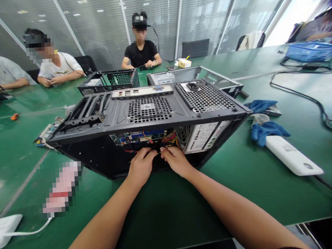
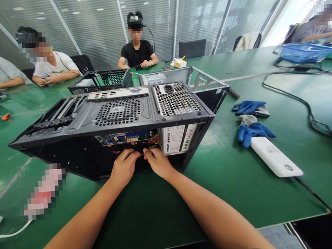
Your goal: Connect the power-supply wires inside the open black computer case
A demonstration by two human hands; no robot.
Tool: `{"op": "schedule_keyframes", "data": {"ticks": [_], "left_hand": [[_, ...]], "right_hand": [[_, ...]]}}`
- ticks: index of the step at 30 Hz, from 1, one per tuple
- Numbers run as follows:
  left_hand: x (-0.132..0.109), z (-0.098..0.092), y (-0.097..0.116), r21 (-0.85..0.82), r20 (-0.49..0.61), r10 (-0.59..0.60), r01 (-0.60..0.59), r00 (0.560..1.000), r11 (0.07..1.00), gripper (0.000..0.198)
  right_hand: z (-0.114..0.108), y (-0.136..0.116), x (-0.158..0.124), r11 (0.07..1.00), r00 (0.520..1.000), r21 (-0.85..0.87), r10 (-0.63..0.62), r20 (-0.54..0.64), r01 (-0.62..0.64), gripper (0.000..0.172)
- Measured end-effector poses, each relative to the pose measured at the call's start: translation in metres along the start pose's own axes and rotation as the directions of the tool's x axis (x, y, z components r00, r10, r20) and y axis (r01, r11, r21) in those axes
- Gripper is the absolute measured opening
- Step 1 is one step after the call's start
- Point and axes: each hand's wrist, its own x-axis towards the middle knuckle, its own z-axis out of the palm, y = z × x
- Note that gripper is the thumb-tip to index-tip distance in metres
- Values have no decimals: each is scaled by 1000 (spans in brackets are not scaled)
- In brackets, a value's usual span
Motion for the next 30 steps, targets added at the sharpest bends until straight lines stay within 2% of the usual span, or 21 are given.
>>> {"op": "schedule_keyframes", "data": {"ticks": [9,19,30], "left_hand": [[1,-3,4,-52,54,-77,80,996,995,13],[3,-5,3,-74,28,11,-9,1000,997,15],[4,-4,5,-9,96,-22,23,995,1000,19]], "right_hand": [[0,0,0,1000,1000,15,18,-12,-18,39],[0,-2,-1,1000,1000,-11,-4,-10,4,39],[1,7,1,999,999,-20,-28,-18,27,40]]}}
